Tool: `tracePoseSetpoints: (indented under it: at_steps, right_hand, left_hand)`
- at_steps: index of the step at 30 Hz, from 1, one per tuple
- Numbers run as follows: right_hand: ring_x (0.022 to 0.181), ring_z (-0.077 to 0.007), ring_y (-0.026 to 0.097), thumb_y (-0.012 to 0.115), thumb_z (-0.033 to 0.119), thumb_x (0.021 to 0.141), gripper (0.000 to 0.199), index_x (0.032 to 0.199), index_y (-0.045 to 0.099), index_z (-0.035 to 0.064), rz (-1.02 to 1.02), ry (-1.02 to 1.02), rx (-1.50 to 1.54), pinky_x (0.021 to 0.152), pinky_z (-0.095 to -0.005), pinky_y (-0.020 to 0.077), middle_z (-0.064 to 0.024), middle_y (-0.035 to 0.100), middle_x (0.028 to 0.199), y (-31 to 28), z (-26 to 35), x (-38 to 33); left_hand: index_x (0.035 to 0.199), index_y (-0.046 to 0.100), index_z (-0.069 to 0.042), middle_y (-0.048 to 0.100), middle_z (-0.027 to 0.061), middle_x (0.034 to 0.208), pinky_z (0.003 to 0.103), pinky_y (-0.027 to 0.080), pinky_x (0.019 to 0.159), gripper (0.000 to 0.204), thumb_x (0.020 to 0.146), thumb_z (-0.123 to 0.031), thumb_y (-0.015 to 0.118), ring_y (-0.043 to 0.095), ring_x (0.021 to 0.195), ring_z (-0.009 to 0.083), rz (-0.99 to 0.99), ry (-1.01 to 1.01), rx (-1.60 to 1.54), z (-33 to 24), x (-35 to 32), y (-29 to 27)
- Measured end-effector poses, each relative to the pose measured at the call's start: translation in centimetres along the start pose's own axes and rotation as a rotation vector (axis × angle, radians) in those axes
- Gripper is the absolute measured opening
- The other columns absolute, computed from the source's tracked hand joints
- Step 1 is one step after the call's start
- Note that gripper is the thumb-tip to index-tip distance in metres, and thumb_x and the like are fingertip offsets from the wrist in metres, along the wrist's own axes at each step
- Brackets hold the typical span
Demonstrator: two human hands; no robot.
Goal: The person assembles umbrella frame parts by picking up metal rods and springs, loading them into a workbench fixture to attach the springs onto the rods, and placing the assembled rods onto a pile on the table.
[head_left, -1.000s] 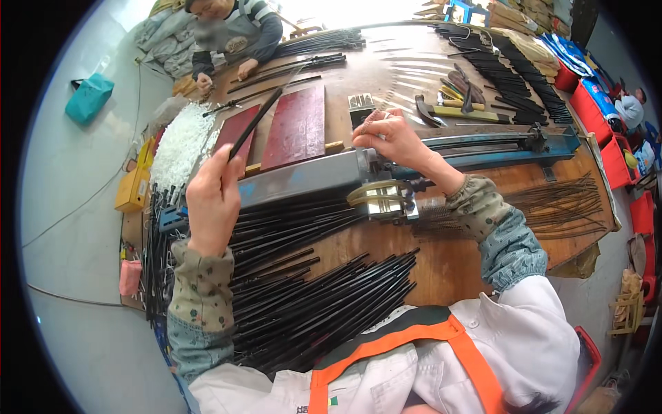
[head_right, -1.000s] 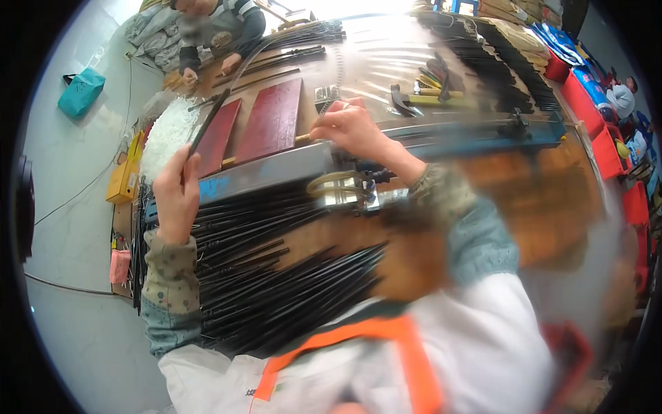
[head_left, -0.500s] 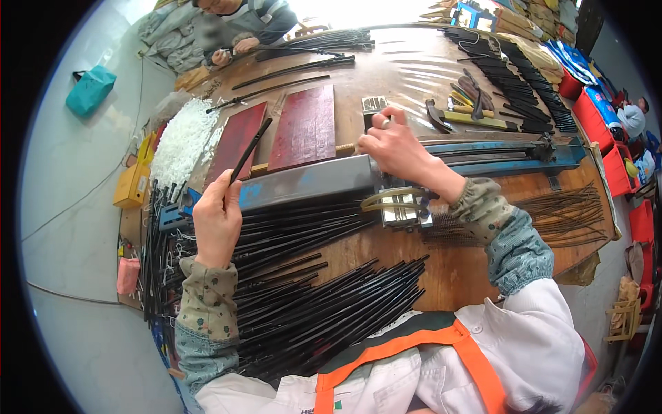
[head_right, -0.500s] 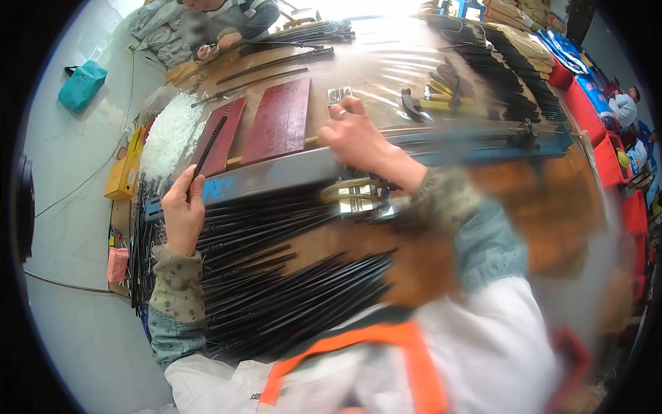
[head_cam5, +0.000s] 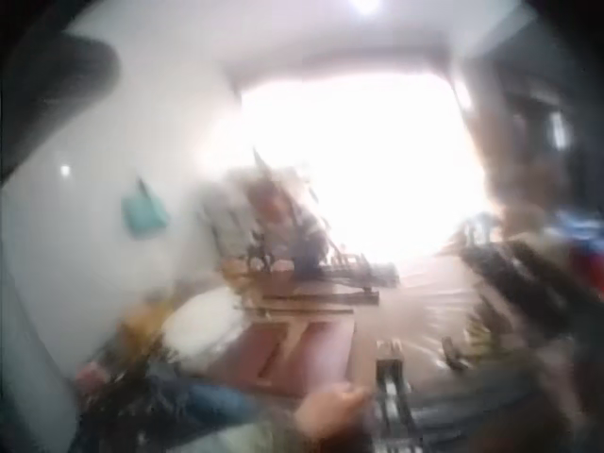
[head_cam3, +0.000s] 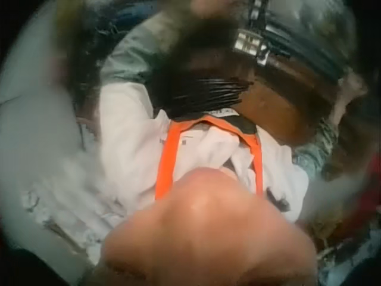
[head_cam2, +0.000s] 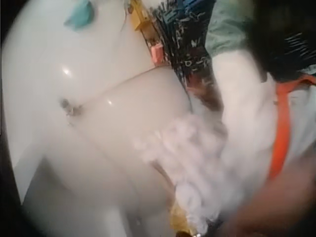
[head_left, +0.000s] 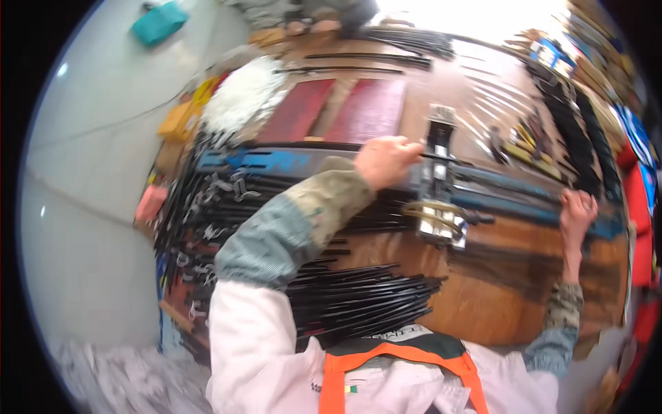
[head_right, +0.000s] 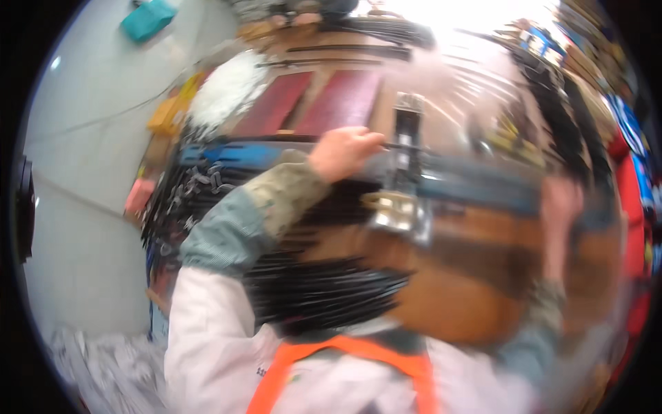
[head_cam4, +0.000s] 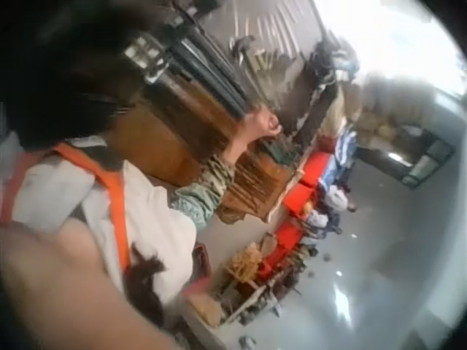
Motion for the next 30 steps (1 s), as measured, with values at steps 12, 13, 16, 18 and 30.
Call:
tracePoseSetpoints:
  at_steps: [12,13,16,18,30]
  right_hand:
    - [0.103,-0.0271,0.061,0.068,0.012,0.096,0.008,0.103,0.066,0.0088,-0.123,-0.025,0.181,0.102,-0.0425,0.0412,-0.0048,0.066,0.096,1.3,2.3,0.3]
    - [0.104,-0.0272,0.061,0.068,0.013,0.096,0.009,0.103,0.067,0.0090,-0.124,-0.015,0.163,0.102,-0.0423,0.0419,-0.0047,0.067,0.097,1.1,2.2,0.1]
    - [0.114,-0.0273,0.062,0.068,0.011,0.095,0.015,0.110,0.071,0.0096,-0.067,0.063,0.137,0.104,-0.0417,0.0418,-0.0058,0.071,0.106,0.3,1.7,-1.1]
    - [0.120,-0.0271,0.060,0.068,0.009,0.094,0.020,0.114,0.072,0.0097,-0.103,0.073,0.161,0.106,-0.0417,0.0407,-0.0058,0.072,0.113,-0.2,1.6,-1.3]
    - [0.100,-0.0238,0.060,0.078,0.015,0.086,0.031,0.116,0.073,0.0100,0.000,-0.024,0.459,0.091,-0.0388,0.0359,-0.0013,0.072,0.098,-6.5,18.5,-2.1]
  left_hand:
    - [0.099,0.067,-0.004,0.071,0.0159,0.102,0.049,0.055,0.078,0.024,0.098,-0.027,0.064,0.068,0.092,0.0400,0.033,-0.137,-0.136,1.2,-1.6,1.3]
    - [0.096,0.066,-0.003,0.071,0.0158,0.102,0.049,0.055,0.079,0.024,0.098,-0.027,0.064,0.067,0.092,0.0404,0.080,-0.185,-0.131,1.0,-1.5,1.5]
    - [0.095,0.065,-0.003,0.069,0.0170,0.096,0.048,0.055,0.077,0.023,0.098,-0.026,0.064,0.067,0.089,0.0412,-0.028,-0.087,-0.164,0.6,-1.4,1.5]
    - [0.094,0.064,-0.003,0.069,0.0174,0.095,0.049,0.055,0.075,0.023,0.098,-0.026,0.064,0.067,0.088,0.0411,-0.030,-0.049,-0.174,0.8,-1.0,1.8]
    - [0.093,0.061,-0.009,0.070,0.0178,0.080,0.052,0.054,0.068,0.023,0.101,-0.030,0.057,0.069,0.080,0.0407,0.135,-0.169,0.060,1.0,0.2,2.4]
Point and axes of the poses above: each hand's wrist, its own x-axis towards the middle knuckle, its own y-axis out of the palm, z = x × y, the point moved 2 cm from there along x, towards the middle knuckle
